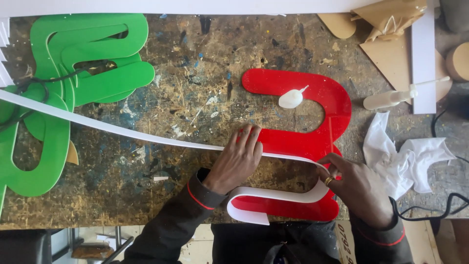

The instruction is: Attaching a white plastic border to a red acrylic letter using glue and a cleaning cloth.

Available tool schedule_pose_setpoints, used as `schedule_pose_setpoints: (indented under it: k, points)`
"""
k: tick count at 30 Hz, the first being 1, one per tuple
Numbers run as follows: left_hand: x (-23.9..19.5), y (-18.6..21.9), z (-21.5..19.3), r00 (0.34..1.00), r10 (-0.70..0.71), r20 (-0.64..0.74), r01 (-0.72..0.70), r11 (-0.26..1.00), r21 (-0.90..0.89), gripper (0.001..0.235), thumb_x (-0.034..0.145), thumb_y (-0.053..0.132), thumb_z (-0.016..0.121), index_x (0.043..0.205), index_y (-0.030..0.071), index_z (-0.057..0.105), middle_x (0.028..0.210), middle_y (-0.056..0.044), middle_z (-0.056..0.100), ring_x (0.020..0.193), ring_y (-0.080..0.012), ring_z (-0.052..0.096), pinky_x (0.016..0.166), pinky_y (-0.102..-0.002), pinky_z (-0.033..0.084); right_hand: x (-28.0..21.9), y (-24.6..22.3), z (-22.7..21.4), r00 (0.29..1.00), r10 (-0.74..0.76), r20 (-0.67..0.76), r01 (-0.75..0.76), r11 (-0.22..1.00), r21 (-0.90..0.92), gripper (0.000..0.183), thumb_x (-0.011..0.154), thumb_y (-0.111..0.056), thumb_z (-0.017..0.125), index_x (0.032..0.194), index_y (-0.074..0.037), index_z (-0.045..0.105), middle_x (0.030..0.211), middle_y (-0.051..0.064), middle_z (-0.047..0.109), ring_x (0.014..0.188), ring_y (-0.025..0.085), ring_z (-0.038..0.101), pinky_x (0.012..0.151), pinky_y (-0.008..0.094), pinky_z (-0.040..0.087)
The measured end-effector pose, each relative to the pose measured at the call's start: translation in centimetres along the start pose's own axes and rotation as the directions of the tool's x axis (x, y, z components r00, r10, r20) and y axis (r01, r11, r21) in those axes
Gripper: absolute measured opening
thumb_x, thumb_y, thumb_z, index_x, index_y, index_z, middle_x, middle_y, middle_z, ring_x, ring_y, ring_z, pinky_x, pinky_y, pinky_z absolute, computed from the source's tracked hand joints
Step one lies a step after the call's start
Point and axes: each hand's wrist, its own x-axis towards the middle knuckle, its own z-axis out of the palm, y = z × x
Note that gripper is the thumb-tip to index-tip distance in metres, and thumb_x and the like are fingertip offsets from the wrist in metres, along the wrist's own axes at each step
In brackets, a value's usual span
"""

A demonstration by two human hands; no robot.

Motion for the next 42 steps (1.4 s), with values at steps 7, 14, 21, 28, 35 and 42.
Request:
schedule_pose_setpoints:
  k: [7, 14, 21, 28, 35, 42]
  points:
    - [0.6, -0.2, -1.5, 1.0, -0.006, -0.005, 0.005, 0.991, -0.133, 0.013, 0.108, 0.011, 0.068, 0.105, -0.001, 0.071, 0.14, -0.031, 0.068, 0.142, -0.0489, 0.064, 0.105, -0.058, 0.059, 1.6, -6.3, -0.6, 0.852, -0.45, -0.269, 0.484, 0.872, 0.072, 0.016, 0.098, -0.034, 0.082, 0.11, -0.025, 0.087, 0.102, 0.004, 0.078, 0.104, 0.037, 0.078, 0.086, 0.051, 0.065]
    - [0.9, -0.4, -2.6, 1.0, 0.013, -0.018, -0.016, 0.988, -0.155, 0.012, 0.104, 0.003, 0.074, 0.111, -0.007, 0.07, 0.136, -0.035, 0.064, 0.138, -0.0527, 0.061, 0.1, -0.058, 0.058, 3.9, -8.9, 1.2, 0.675, -0.696, -0.244, 0.674, 0.717, -0.179, 0.009, 0.093, -0.01, 0.071, 0.086, -0.014, 0.069, 0.086, 0.0, 0.062, 0.089, 0.032, 0.07, 0.072, 0.045, 0.057]
    - [0.4, -0.8, -2.9, 0.999, 0.02, -0.038, -0.03, 0.957, -0.289, 0.015, 0.105, -0.001, 0.072, 0.116, -0.011, 0.069, 0.14, -0.039, 0.063, 0.14, -0.0586, 0.059, 0.104, -0.063, 0.057, 4.3, -9.0, 1.2, 0.754, -0.643, -0.134, 0.623, 0.765, -0.161, 0.007, 0.084, -0.01, 0.068, 0.087, -0.017, 0.067, 0.086, -0.001, 0.063, 0.092, 0.033, 0.07, 0.067, 0.049, 0.057]
    - [-0.4, -3.4, -3.6, 0.996, 0.048, 0.079, -0.009, 0.901, -0.433, 0.022, 0.105, -0.001, 0.068, 0.126, -0.008, 0.072, 0.148, -0.034, 0.063, 0.148, -0.054, 0.056, 0.11, -0.065, 0.055, 3.9, -9.2, 1.0, 0.791, -0.603, -0.105, 0.58, 0.794, -0.182, 0.009, 0.082, -0.01, 0.065, 0.088, -0.017, 0.066, 0.089, -0.004, 0.062, 0.098, 0.034, 0.068, 0.068, 0.052, 0.056]
    - [-1.0, -4.7, -2.3, 0.994, 0.075, 0.08, -0.048, 0.953, -0.298, 0.025, 0.106, 0.015, 0.076, 0.123, -0.004, 0.076, 0.15, -0.026, 0.069, 0.146, -0.0431, 0.064, 0.107, -0.054, 0.061, 4.0, -9.4, 0.6, 0.794, -0.605, -0.06, 0.589, 0.79, -0.172, 0.012, 0.08, -0.008, 0.067, 0.09, -0.016, 0.068, 0.092, -0.001, 0.064, 0.101, 0.033, 0.069, 0.07, 0.051, 0.06]
    - [-1.1, -4.6, -1.4, 0.996, 0.091, 0.018, -0.083, 0.963, -0.255, 0.028, 0.104, 0.019, 0.078, 0.119, -0.004, 0.078, 0.145, -0.026, 0.071, 0.143, -0.042, 0.066, 0.106, -0.051, 0.064, 4.1, -9.2, 0.6, 0.787, -0.613, -0.069, 0.598, 0.786, -0.156, 0.011, 0.082, -0.009, 0.064, 0.089, -0.016, 0.067, 0.09, -0.003, 0.062, 0.1, 0.033, 0.069, 0.069, 0.049, 0.059]
